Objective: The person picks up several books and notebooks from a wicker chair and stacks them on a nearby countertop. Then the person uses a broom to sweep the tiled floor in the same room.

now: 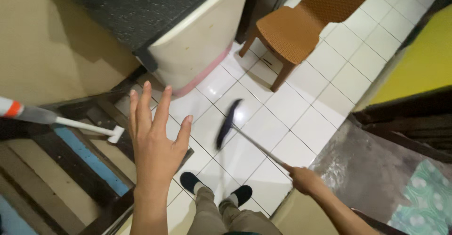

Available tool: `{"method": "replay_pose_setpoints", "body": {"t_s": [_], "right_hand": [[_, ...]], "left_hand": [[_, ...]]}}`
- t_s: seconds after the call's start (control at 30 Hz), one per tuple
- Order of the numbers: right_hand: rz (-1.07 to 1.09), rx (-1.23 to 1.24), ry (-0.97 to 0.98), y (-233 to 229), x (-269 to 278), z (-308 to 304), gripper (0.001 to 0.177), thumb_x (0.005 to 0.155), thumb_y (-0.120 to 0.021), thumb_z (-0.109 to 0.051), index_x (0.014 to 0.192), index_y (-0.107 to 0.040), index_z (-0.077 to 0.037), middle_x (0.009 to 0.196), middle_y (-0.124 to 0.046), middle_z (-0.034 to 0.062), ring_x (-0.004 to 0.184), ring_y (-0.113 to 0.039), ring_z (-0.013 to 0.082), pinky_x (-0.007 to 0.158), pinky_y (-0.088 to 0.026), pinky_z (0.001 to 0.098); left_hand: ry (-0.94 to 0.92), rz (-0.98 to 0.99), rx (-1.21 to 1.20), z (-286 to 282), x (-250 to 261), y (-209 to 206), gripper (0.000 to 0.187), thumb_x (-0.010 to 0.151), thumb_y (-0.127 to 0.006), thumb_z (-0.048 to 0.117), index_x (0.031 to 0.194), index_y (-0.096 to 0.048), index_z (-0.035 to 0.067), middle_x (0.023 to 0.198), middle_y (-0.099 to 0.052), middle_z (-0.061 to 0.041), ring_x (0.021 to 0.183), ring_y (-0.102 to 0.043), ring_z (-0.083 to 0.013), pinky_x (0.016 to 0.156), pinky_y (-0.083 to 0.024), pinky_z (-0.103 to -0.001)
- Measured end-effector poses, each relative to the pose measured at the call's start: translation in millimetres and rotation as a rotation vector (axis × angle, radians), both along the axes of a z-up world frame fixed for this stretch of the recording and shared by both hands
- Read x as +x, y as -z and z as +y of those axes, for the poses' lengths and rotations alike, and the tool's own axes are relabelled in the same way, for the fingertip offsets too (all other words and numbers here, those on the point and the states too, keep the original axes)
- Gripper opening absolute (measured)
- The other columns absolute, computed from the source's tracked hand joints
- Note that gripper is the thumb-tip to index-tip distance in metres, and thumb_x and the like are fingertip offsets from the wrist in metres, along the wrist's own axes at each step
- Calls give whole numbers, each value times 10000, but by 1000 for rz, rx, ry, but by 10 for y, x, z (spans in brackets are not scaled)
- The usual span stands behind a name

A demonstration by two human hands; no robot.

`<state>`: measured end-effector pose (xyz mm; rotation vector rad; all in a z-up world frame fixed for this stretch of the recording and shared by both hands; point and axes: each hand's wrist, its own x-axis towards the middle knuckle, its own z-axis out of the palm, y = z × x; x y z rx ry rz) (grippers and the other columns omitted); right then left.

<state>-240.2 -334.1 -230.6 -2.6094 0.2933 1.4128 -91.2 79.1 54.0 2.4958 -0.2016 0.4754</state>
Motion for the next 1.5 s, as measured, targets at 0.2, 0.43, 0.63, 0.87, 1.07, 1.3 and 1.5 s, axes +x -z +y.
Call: {"method": "replay_pose_setpoints", "body": {"t_s": [0.2,0.43,0.63,0.87,1.07,1.3,1.5], "right_hand": [[-156,191,-252,-256,1186,1794,651,964,-502,-143,1539,-412,-435,1073,-745,118,977,-722,317,825,-590,477],[-122,219,-287,404,2222,3547,556,968,-531,-142,1484,-525,-347,1173,-724,101,1052,-714,294,853,-591,455],[-100,268,-286,1309,2361,3807,480,960,-541,-165,1439,-554,-197,1234,-716,148,1105,-702,316,896,-562,463],[-36,175,-272,1638,1109,2252,661,994,-495,-151,1601,-311,-338,1114,-726,146,1007,-689,328,876,-561,474],[36,139,146,968,-297,1144,568,1022,-468,-235,1560,-392,-404,1127,-737,178,1026,-710,353,927,-553,470],[30,39,554,411,-793,691,506,1008,-477,-292,1508,-493,-364,1088,-757,180,993,-746,367,909,-579,467],[-321,184,467,917,229,867,531,1013,-523,-320,1532,-412,-303,1148,-715,196,1000,-698,380,854,-567,473]], "left_hand": [[-55,-4,32,430,25,-109,653,867,-801,270,1469,-593,128,1618,-381,-206,1518,-291,-485,1200,-304,-608],[-39,-22,74,720,234,-192,652,860,-805,291,1459,-601,134,1614,-379,-205,1508,-295,-494,1205,-305,-617],[19,-43,80,763,452,-91,637,858,-795,306,1440,-602,136,1602,-380,-216,1504,-302,-487,1192,-312,-637],[88,-32,53,730,620,50,616,889,-767,324,1447,-597,126,1589,-384,-219,1487,-302,-502,1171,-335,-635],[176,-7,14,524,809,112,633,889,-761,347,1461,-584,141,1593,-376,-206,1505,-279,-476,1190,-321,-629],[296,32,-46,87,953,145,645,869,-770,345,1458,-584,159,1593,-382,-185,1500,-279,-464,1202,-297,-619],[405,49,-87,-345,1014,210,641,876,-780,322,1461,-582,152,1598,-390,-186,1499,-298,-469,1192,-309,-612]]}}
